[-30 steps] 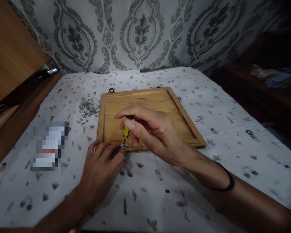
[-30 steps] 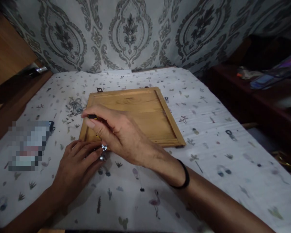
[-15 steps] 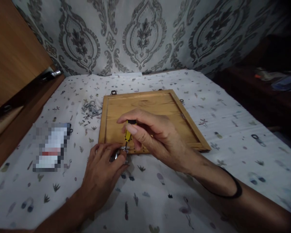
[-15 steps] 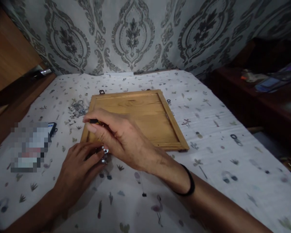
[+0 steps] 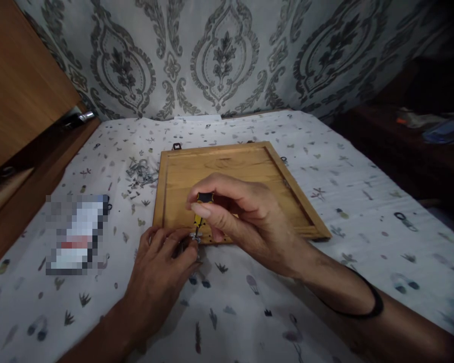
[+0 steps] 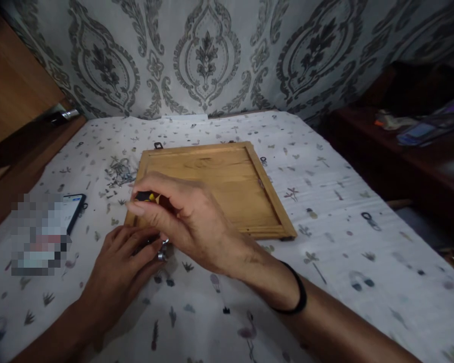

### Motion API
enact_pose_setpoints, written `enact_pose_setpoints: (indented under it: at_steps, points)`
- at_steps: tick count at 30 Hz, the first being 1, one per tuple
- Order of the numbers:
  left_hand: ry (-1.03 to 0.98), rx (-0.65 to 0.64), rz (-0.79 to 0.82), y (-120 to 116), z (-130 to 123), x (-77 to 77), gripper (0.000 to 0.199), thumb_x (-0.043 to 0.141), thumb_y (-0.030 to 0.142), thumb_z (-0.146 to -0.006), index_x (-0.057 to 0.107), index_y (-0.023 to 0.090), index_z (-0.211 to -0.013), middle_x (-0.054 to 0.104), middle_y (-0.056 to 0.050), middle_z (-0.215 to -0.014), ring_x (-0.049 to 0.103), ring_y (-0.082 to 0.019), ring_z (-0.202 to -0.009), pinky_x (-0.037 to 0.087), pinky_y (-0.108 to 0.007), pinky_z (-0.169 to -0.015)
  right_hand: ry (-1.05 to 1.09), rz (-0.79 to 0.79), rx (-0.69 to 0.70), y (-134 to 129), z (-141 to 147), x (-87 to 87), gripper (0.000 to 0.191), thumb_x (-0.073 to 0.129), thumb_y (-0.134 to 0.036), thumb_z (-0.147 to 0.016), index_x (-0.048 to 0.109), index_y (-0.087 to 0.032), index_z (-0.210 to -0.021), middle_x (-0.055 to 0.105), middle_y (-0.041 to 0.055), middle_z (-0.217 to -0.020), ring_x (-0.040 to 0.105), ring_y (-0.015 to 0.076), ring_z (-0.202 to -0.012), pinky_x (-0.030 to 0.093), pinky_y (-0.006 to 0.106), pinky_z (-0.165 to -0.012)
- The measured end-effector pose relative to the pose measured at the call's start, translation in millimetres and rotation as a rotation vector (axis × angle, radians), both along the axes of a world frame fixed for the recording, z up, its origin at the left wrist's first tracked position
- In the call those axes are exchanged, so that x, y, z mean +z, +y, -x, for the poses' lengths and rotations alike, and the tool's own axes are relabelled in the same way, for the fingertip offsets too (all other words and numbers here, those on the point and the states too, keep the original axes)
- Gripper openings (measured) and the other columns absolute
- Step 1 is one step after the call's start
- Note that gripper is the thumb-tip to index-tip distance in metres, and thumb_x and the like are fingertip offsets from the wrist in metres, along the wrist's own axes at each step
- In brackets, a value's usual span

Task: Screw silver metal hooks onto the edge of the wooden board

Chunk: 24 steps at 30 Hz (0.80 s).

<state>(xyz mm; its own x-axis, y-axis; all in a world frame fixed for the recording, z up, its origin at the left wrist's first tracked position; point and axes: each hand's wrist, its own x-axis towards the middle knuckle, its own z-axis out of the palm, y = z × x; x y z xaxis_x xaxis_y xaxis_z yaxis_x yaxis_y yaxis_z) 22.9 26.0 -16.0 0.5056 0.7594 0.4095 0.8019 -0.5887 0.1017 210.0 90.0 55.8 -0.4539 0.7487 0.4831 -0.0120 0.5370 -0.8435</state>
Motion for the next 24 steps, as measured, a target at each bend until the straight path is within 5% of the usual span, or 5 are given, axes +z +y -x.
enact_pose_setpoints:
  at_steps: [7,10,14,24]
  points:
    - [0.021,0.003,-0.02,-0.8,0.0,0.0,0.019,0.055,0.016,-0.094,0.066,0.021,-0.109,0.069,-0.009,-0.115,0.057,-0.029,-0.104,0.042,-0.054,-0.096,0.074,0.153,-0.01,-5.4,2.5,1.1,0.02,0.073,-0.029,-0.086,0.057,-0.02,-0.078,0.053,-0.0035,-0.072,0.049,0.0072,-0.053,0.041,0.02,-0.045]
    - [0.017,-0.007,-0.022,-0.6,0.2,-0.1,0.018,0.055,0.015,-0.094,0.065,0.02,-0.108,0.069,-0.01,-0.114,0.057,-0.03,-0.103,0.042,-0.054,-0.094,-0.009,0.124,0.035,-6.1,-2.7,3.6,0.01,0.067,-0.027,-0.091,0.062,-0.019,-0.094,0.055,-0.0027,-0.074,0.051,0.007,-0.054,0.044,0.019,-0.048]
    - [0.003,-0.007,-0.019,-0.4,-0.5,0.2,0.013,0.057,0.017,-0.094,0.065,0.019,-0.104,0.069,-0.01,-0.11,0.057,-0.03,-0.098,0.044,-0.053,-0.09,-0.043,0.096,0.102,-4.6,-7.7,4.8,0.023,0.051,-0.024,-0.101,0.061,-0.015,-0.119,0.059,-0.0019,-0.077,0.057,0.0066,-0.059,0.05,0.019,-0.057]
    - [0.014,0.025,0.002,-3.5,-0.2,0.0,0.018,0.06,0.016,-0.091,0.065,0.022,-0.108,0.067,-0.009,-0.112,0.056,-0.026,-0.098,0.045,-0.048,-0.091,0.059,0.154,0.124,-2.0,-1.9,1.9,0.015,0.056,-0.026,-0.098,0.064,-0.015,-0.105,0.063,0.0007,-0.094,0.053,0.0027,-0.057,0.048,0.016,-0.055]
